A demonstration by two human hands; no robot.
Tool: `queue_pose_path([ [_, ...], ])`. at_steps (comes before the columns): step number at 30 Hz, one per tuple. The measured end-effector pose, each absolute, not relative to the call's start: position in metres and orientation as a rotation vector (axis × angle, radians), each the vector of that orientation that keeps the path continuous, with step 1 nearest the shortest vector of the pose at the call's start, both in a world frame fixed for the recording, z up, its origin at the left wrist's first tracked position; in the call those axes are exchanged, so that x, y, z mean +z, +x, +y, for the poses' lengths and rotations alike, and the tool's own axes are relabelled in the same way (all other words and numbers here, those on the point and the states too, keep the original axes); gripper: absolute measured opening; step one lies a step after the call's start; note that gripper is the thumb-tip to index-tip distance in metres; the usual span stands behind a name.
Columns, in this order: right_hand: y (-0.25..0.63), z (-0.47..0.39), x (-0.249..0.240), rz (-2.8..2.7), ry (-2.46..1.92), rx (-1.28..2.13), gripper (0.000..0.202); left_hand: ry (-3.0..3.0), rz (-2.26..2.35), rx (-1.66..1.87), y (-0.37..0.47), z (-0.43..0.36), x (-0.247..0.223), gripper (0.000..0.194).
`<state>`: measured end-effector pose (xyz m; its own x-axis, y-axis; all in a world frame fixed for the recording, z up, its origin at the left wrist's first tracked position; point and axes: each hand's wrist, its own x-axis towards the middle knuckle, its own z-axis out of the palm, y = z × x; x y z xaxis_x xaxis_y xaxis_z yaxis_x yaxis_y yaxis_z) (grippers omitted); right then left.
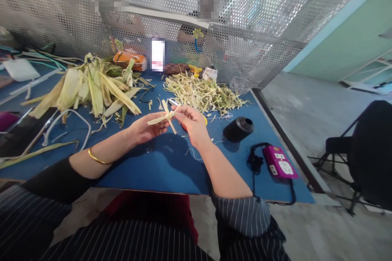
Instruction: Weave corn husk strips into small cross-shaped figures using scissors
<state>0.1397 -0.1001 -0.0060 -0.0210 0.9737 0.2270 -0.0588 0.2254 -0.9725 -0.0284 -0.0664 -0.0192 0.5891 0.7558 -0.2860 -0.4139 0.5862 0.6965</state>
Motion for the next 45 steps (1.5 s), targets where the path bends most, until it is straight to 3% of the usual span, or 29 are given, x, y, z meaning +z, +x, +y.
queue_pose_path([
  [7,0.139,-0.099,-0.008,-1.257,-1.005,1.018,0.010,0.733,0.763,0.810,-0.027,-0.065,-0.021,0.018],
  [11,0.139,-0.099,-0.009,-1.234,-1.025,0.939,0.007,0.851,0.935,1.111,-0.030,-0.064,-0.020,0.048],
  [13,0.139,-0.099,-0.010,-1.225,-1.034,0.925,0.007,0.931,0.958,1.226,-0.032,-0.066,-0.017,0.053],
  [20,0.139,-0.100,-0.010,-1.267,-1.072,0.890,0.011,0.882,0.858,0.940,-0.027,-0.077,-0.013,0.037],
  [29,0.135,-0.101,-0.011,-1.235,-1.033,0.924,0.007,0.618,0.733,0.865,-0.026,-0.072,-0.023,0.019],
  [35,0.131,-0.102,-0.010,-1.222,-1.021,0.944,0.005,0.800,0.707,0.908,-0.023,-0.078,-0.019,0.031],
  [45,0.129,-0.099,-0.019,-1.028,-1.009,1.079,0.010,0.956,0.784,0.968,-0.022,-0.082,-0.017,0.022],
])
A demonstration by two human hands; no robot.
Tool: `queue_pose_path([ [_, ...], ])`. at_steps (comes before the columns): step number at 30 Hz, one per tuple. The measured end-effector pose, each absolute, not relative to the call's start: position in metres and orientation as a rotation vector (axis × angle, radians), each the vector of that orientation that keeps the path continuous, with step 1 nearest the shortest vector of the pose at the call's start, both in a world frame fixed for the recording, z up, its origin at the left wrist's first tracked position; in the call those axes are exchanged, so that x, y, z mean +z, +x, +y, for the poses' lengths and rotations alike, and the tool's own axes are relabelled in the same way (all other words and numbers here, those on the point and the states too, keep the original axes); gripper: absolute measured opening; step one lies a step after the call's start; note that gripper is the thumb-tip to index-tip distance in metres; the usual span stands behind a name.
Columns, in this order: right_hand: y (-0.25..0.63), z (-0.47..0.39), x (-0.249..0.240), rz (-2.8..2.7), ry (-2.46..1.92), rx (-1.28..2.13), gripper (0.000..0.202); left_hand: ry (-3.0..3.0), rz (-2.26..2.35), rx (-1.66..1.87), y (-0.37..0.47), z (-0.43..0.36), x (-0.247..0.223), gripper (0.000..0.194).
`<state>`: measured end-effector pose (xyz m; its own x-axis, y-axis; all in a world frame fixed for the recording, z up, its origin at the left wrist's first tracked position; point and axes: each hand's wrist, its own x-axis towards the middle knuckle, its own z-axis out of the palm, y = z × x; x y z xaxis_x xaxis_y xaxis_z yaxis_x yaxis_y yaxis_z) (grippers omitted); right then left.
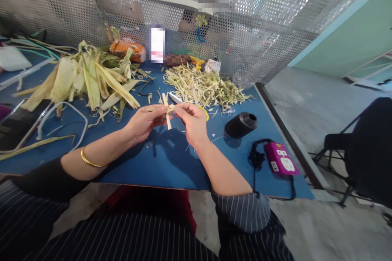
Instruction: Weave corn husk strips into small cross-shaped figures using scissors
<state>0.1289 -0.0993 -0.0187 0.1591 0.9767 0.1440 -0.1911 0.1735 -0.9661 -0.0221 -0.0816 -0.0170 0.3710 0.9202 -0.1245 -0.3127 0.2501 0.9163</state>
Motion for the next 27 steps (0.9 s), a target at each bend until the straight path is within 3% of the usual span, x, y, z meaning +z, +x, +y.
queue_pose_path([
  [17,0.148,-0.098,-0.006,-1.181,-1.024,0.948,0.002,0.915,0.854,0.819,-0.028,-0.079,-0.009,0.026],
  [22,0.146,-0.103,0.000,-1.360,-1.059,1.114,0.006,1.016,0.893,0.710,-0.027,-0.082,-0.009,0.024],
  [27,0.137,-0.103,-0.007,-1.314,-1.162,1.004,0.009,1.060,0.884,0.679,-0.026,-0.081,-0.013,0.024],
])
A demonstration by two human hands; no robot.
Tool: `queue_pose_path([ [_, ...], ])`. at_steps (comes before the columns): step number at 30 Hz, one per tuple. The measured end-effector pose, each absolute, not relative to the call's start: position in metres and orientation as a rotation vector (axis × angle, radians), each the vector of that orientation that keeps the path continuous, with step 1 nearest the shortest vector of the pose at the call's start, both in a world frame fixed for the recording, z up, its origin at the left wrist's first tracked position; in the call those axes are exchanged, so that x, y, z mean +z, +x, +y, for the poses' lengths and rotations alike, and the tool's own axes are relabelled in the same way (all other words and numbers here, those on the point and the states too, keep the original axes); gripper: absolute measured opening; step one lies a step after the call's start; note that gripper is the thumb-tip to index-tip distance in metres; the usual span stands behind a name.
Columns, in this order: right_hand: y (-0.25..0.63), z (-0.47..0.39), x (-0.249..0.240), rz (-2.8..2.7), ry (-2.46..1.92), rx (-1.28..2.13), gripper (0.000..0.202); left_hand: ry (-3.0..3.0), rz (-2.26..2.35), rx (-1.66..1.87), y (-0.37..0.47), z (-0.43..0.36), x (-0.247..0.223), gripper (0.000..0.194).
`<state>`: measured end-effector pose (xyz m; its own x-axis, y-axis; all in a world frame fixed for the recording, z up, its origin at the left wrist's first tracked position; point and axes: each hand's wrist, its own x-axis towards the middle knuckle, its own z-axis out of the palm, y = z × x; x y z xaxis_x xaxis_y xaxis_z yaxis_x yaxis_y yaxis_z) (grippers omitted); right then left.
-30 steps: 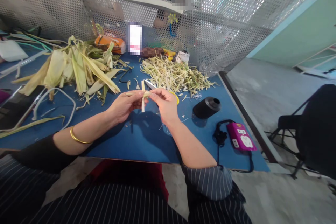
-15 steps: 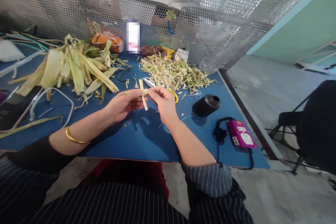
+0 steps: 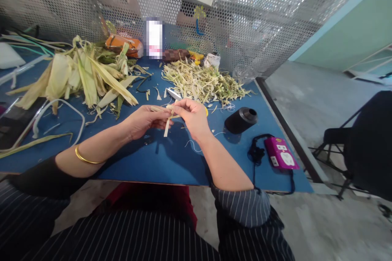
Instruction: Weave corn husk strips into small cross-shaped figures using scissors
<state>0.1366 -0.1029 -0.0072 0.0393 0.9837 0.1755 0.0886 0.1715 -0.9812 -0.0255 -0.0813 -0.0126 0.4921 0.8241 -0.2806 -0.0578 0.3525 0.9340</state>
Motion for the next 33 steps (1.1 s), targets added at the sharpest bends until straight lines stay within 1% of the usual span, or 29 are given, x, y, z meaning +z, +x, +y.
queue_pose_path([
  [6,0.146,-0.105,0.001,-1.295,-1.153,0.782,0.010,0.961,0.887,0.915,-0.030,-0.072,-0.014,0.033],
  [8,0.147,-0.110,0.005,-1.302,-1.201,0.886,0.013,0.959,0.893,0.996,-0.031,-0.069,-0.013,0.036],
  [10,0.145,-0.115,0.007,-1.345,-1.255,1.112,0.016,0.985,0.908,1.050,-0.032,-0.068,-0.012,0.039],
  [12,0.139,-0.118,0.005,-1.382,-1.260,1.333,0.018,1.022,0.926,1.065,-0.032,-0.069,-0.012,0.041],
  [14,0.133,-0.118,0.001,-1.401,-1.223,1.443,0.019,1.056,0.939,1.049,-0.030,-0.070,-0.012,0.040],
  [22,0.127,-0.117,-0.005,-1.430,-1.134,1.378,0.017,1.098,0.943,1.019,-0.028,-0.073,-0.013,0.028],
  [33,0.117,-0.124,-0.004,-1.329,-1.121,1.440,0.012,0.925,0.871,1.053,-0.026,-0.077,-0.018,0.029],
])
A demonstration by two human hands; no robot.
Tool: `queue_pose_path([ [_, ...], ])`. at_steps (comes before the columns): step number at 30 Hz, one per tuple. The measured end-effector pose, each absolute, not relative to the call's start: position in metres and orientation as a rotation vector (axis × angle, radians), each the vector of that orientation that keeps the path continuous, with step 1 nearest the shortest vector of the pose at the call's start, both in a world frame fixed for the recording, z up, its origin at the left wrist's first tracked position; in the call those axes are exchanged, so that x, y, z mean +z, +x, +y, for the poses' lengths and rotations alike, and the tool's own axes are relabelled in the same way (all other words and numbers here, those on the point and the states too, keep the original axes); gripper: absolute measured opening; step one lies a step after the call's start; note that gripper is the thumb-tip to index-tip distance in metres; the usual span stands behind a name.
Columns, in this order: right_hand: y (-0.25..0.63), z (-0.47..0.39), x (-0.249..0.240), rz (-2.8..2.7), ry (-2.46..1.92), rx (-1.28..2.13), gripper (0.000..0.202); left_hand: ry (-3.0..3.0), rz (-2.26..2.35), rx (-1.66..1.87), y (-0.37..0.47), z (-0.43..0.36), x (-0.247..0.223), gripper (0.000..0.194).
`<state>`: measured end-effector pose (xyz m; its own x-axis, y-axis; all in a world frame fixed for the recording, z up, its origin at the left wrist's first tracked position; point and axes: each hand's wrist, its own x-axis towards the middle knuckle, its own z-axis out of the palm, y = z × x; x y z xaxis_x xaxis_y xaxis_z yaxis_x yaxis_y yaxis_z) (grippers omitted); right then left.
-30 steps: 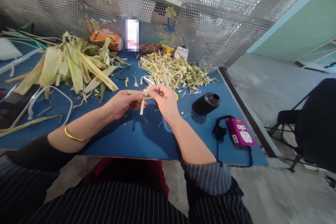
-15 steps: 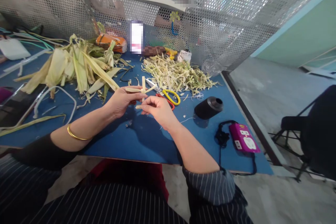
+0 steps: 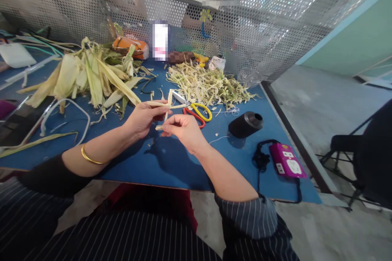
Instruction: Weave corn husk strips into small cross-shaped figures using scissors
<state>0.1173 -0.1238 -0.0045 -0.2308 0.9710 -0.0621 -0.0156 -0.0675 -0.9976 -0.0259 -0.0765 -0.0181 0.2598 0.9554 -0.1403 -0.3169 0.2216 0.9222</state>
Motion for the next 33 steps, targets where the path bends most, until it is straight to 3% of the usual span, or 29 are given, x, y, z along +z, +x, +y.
queue_pose_path([
  [15,0.128,-0.120,-0.004,-1.627,-1.232,1.242,0.011,0.828,0.854,1.001,-0.030,-0.072,-0.010,0.028],
  [23,0.136,-0.121,0.005,-1.488,-1.179,0.662,0.008,0.979,0.846,1.051,-0.025,-0.078,-0.012,0.028],
  [33,0.133,-0.113,-0.008,-1.452,-1.279,0.661,0.014,0.985,0.795,0.993,-0.017,-0.087,-0.015,0.033],
])
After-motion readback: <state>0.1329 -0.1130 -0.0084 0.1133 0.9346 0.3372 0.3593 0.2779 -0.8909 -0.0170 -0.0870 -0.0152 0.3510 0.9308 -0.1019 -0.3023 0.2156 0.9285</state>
